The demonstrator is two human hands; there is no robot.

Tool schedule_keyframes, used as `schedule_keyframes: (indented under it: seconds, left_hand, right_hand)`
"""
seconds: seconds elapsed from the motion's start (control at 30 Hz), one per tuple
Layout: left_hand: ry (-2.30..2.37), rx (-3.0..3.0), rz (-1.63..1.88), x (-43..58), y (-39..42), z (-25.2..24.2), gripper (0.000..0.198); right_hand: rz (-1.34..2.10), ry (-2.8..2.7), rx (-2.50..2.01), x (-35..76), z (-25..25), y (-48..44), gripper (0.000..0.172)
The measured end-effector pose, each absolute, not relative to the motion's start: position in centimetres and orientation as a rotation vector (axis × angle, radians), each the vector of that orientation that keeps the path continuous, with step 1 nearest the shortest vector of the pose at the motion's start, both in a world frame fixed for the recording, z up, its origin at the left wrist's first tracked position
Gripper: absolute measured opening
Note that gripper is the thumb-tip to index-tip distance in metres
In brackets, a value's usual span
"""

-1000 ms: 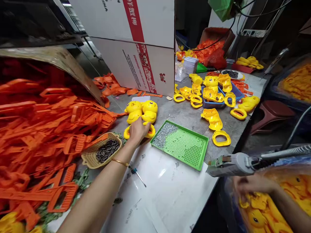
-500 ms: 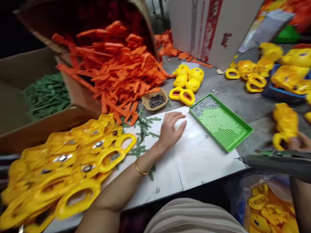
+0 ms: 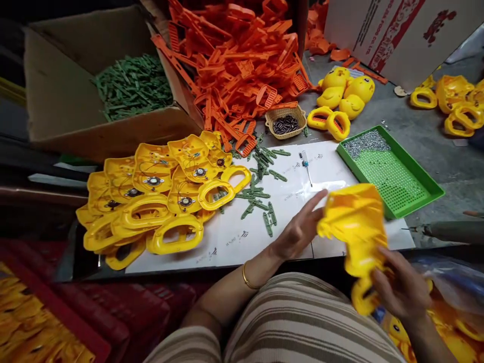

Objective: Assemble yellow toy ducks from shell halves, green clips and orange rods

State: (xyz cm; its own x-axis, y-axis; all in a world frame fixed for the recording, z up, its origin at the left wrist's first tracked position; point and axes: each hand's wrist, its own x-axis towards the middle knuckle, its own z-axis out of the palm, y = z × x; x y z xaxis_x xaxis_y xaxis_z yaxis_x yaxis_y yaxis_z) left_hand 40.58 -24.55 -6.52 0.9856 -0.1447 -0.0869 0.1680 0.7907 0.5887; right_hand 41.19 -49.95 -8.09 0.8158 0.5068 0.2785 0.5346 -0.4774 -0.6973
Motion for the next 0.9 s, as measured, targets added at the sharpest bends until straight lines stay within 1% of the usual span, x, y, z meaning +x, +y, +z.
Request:
schedule_keyframes:
  seconds: [0.03,0.1,0.13,0.17,0.2,0.23,0.27,0.33,0.43,0.5,0.57,0.73,0.8,0.9]
  left_hand:
    - [0.102,0.61,-0.104,40.1,-24.1,-6.5,0.095]
    - [0.276,0.57,0.013,39.4,-23.0,-6.6,0.08]
    - [0.369,0.549,0.06,39.1,-22.4,-6.7,0.071]
    - [0.456,0.532,0.102,38.8,-21.8,-6.9,0.064]
    - [0.534,0.525,0.144,38.5,-21.1,-7.0,0.06]
    - [0.607,0.526,0.189,38.3,-20.5,-7.2,0.058]
    - [0.678,0.53,0.233,38.1,-19.8,-7.3,0.057]
    - [0.794,0.537,0.294,37.6,-18.7,-7.3,0.056]
    - [0.893,0.561,0.28,36.9,-17.6,-6.9,0.055]
    - [0.928,0.626,0.227,36.5,-17.6,-6.8,0.053]
    - [0.939,0.714,0.173,36.5,-17.9,-6.8,0.052]
    - [0.802,0.917,0.11,37.6,-19.6,-7.7,0.056]
    - [0.758,0.98,0.04,38.3,-20.2,-8.0,0.057]
    - [0.684,1.09,-0.019,39.4,-21.0,-8.5,0.053]
  right_hand:
    - [0.008,-0.893,-2.124,41.5,-7.8,-48.5,0.039]
    - [0.168,-1.186,-2.043,43.1,-7.2,-45.2,0.047]
    - [0.252,-1.3,-1.997,44.4,-6.9,-43.5,0.047]
    - [0.292,-1.353,-1.978,45.9,-6.6,-41.6,0.045]
    - [0.248,-1.366,-1.921,47.7,-6.5,-39.8,0.034]
    - [0.206,-1.311,-1.87,49.5,-6.4,-37.9,0.025]
    - [0.199,-1.224,-1.85,51.4,-6.5,-35.9,0.027]
    - [0.315,-1.1,-1.865,54.7,-7.1,-32.2,0.028]
    - [0.439,-1.217,-2.062,57.4,-8.1,-27.7,0.019]
    - [0.459,-1.376,-2.193,57.5,-8.7,-26.1,0.021]
    - [0.449,-1.432,-2.293,56.8,-9.0,-25.8,0.02]
    - [0.338,-1.188,-2.389,55.6,-9.5,-28.6,0.03]
    - [0.253,-0.924,-2.234,55.7,-9.3,-30.9,0.028]
    - [0.339,-0.592,-1.862,55.5,-8.1,-34.8,0.017]
